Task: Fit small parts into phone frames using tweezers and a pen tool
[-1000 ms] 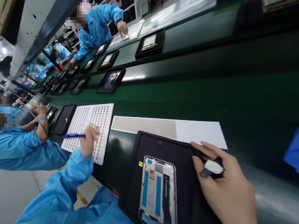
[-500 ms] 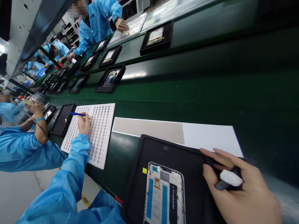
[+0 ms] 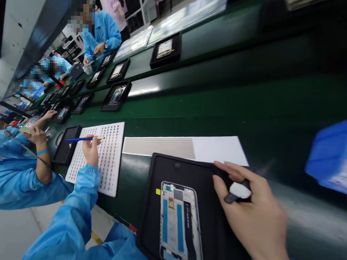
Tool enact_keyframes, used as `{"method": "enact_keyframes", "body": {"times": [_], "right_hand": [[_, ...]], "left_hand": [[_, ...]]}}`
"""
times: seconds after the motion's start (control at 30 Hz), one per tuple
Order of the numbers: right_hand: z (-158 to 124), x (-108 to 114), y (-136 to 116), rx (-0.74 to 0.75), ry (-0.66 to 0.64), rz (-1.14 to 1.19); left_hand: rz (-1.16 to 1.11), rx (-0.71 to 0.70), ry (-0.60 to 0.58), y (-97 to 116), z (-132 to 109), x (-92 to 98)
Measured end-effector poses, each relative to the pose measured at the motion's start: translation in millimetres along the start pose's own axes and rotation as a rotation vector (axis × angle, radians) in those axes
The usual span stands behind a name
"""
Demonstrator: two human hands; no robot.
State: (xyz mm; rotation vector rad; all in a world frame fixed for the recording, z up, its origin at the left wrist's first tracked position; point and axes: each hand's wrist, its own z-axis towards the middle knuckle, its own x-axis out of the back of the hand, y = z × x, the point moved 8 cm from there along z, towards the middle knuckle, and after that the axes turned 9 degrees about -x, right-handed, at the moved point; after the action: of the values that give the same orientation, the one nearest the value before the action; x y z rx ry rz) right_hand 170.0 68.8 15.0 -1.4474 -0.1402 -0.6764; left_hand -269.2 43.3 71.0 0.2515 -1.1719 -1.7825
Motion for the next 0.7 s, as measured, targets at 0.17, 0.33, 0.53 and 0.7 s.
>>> {"method": "enact_keyframes", "body": {"times": [0.17,0.33,0.53,0.7], "right_hand": [[-13,5,-50,0.092,-0.211,0.24],[-29,-14,-70,-0.092,-0.542,0.563],[-28,-7,-62,-0.147,-0.414,0.69],[-28,-4,-53,-0.187,-0.377,0.717]], "left_hand": [[-0.373,-0.016,-0.273,80,-57,-51.6],[-0.506,-0.176,-0.503,148,-110,-91.5],[-0.544,-0.417,-0.561,176,-132,-110.7],[-0.54,-0.421,-0.561,179,-138,-116.3]]}}
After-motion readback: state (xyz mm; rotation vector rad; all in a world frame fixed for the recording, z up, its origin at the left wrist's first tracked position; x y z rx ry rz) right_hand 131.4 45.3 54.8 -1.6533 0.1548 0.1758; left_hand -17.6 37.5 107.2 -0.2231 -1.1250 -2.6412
